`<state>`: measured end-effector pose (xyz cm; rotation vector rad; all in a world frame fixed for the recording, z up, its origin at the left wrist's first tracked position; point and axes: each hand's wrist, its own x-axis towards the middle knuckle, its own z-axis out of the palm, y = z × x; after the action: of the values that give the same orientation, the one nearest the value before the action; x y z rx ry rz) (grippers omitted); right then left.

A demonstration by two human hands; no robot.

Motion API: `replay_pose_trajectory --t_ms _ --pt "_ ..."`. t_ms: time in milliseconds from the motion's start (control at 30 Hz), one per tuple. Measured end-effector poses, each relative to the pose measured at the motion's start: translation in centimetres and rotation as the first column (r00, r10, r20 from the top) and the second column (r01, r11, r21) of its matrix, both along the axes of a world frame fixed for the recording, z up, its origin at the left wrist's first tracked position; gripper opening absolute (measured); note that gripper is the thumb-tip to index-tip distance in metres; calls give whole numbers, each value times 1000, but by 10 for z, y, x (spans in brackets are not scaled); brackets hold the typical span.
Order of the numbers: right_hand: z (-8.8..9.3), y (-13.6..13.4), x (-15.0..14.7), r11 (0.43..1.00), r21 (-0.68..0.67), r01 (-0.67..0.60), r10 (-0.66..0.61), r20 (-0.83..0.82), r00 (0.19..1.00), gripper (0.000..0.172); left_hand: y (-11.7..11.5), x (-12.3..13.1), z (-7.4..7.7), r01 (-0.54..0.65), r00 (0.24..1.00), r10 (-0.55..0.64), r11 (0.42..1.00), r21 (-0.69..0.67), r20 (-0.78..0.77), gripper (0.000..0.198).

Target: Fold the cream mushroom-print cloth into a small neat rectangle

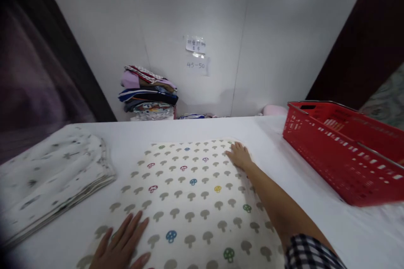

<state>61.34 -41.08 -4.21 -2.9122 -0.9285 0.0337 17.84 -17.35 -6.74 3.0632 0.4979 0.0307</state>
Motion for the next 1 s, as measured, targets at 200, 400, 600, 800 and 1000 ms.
replay_pose_trajectory --t_ms 200,400,600,800,1000 --pt "-4 14 6 996 21 -92 89 113 990 64 11 50 75 -30 997 23 993 -111 -67 57" --pt "-15 32 26 998 -48 -29 31 59 998 60 76 172 77 -53 998 51 997 -64 -42 64" --pt "-18 27 40 998 -51 -38 38 4 999 62 124 226 49 -249 967 236 955 -159 -93 80" --pt "-13 17 48 999 -39 1 -1 7 1000 63 133 221 42 -241 970 231 946 -217 -72 84" --pt "-14 16 53 997 -74 35 -36 -15 999 64 133 223 39 -240 971 236 949 -203 -46 83"
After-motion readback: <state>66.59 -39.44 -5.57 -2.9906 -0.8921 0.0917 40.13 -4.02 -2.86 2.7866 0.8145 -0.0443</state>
